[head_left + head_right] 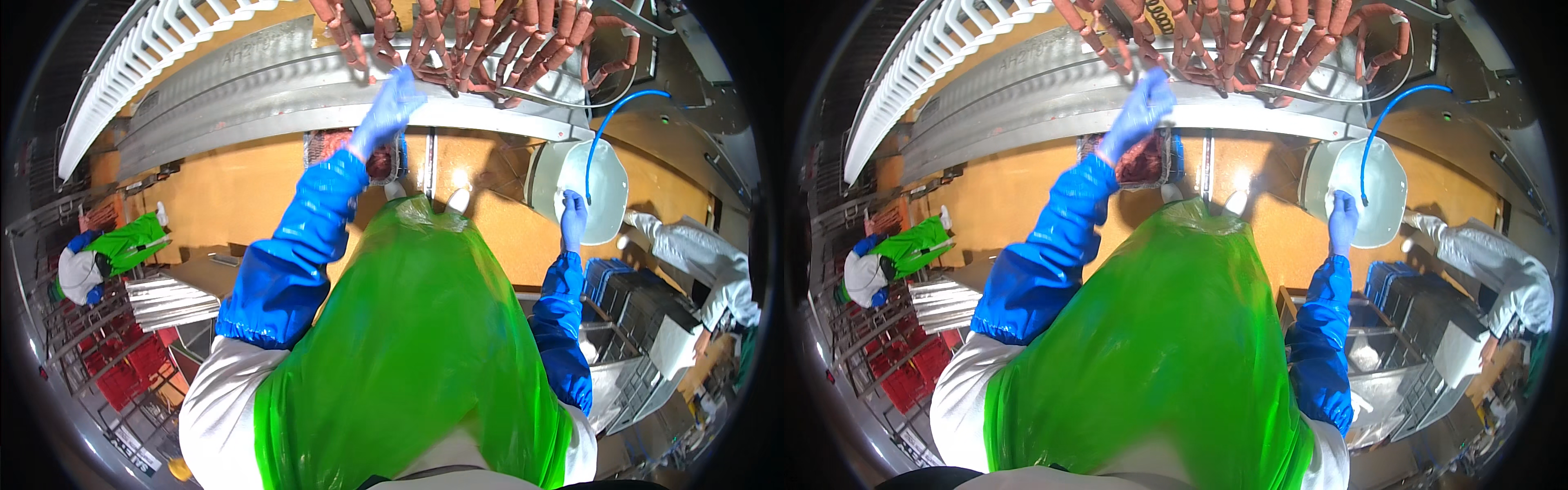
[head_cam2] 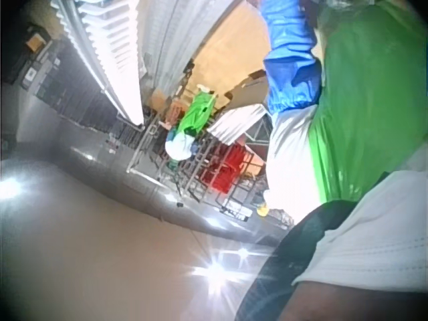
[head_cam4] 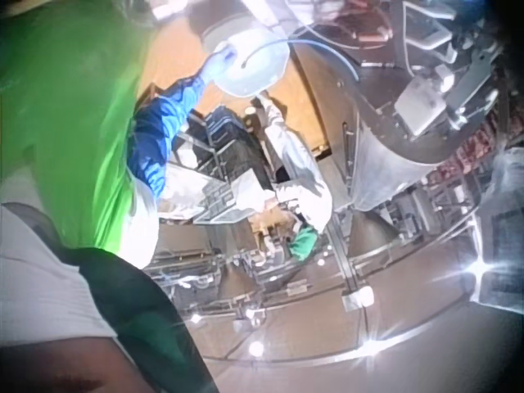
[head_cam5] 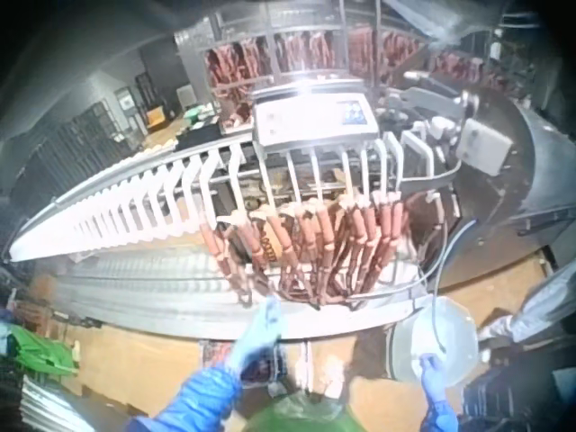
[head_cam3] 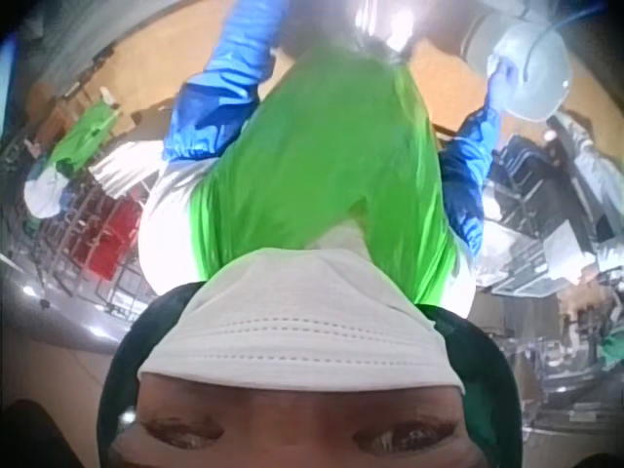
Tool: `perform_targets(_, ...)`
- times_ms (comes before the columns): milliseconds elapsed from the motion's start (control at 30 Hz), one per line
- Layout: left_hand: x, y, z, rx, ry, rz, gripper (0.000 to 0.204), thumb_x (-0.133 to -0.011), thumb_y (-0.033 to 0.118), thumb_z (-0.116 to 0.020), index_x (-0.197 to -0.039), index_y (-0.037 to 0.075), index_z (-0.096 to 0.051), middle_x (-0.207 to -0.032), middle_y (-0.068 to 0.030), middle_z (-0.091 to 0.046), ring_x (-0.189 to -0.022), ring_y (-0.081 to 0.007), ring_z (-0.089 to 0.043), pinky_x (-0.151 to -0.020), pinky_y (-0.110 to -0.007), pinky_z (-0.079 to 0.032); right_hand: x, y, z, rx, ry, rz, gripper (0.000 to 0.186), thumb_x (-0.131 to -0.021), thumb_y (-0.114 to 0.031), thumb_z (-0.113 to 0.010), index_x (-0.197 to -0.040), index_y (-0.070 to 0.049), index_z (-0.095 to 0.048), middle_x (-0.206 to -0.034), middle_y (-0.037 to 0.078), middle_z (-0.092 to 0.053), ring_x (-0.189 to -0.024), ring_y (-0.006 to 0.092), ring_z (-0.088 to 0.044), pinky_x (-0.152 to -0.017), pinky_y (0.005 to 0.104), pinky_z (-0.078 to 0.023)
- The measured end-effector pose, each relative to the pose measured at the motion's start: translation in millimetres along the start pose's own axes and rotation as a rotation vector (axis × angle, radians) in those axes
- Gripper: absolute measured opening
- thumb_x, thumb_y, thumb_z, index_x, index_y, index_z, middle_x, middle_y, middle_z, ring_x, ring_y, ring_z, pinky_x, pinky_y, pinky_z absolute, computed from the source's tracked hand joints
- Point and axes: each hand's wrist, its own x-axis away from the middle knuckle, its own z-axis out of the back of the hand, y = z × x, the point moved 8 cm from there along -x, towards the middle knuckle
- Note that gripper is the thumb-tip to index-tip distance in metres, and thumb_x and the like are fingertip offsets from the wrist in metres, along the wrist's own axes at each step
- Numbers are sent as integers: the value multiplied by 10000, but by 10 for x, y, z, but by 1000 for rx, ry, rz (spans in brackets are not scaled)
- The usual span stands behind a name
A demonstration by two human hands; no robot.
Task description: The person operates a sausage-making machine, filling casings with ground meat and arranging the resulting links on a conveyor rack. They repeatedly tie off sections of the casing and place the formed sausages onto the moving rack.
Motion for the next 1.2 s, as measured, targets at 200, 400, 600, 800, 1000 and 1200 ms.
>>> perform_targets(200,-929,774,58,-15,221,-86,566,-900,234,-683,-1321,-33,-417,-1205,-160,-567,-1136,-264,-544,-978,-398,-444,-418,494,97,375,25,143,337,-946,-319,-610,-1046,-1,-665,-1055,195,-699,-1006,361,-659,-895,424,-488)
perform_targets(400,-797,432,-235,4,291,-136,284,-1008,248,-507,-897,-5,-575,-818,-73,-612,-814,-172,-602,-764,-323,-482,-372,855,36,493,-165,44,526,-962,-439,-541,-1179,30,-639,-1150,260,-666,-1100,421,-625,-947,467,-479)
perform_targets(600,-669,1419,138,104,510,-132,318,-1000,317,-540,-875,24,-536,-691,-31,-546,-631,-156,-564,-592,-311,-482,-186,890,85,571,-194,112,483,-996,-391,-481,-1161,31,-649,-1135,256,-668,-1072,420,-629,-923,469,-488)
perform_targets(800,-803,1243,709,-158,483,-39,323,-984,330,-570,-856,34,-553,-685,-30,-555,-633,-141,-570,-576,-304,-485,-158,698,11,595,-86,234,431,-1003,-373,-464,-1110,-10,-669,-1081,233,-674,-996,409,-641,-859,474,-503)
perform_targets(1000,-198,297,380,-181,501,81,346,-984,392,-584,-903,56,-584,-756,-19,-553,-692,-124,-547,-642,-288,-445,-52,458,107,582,13,194,348,-985,-329,-460,-948,-57,-675,-972,197,-687,-900,405,-652,-786,489,-502)
perform_targets(1200,533,-718,314,132,500,193,299,-969,354,-638,-1034,67,-585,-883,-23,-580,-791,-157,-572,-711,-297,-464,-22,295,84,635,-86,80,320,-968,-288,-460,-955,-58,-682,-970,198,-690,-879,407,-656,-763,505,-503)
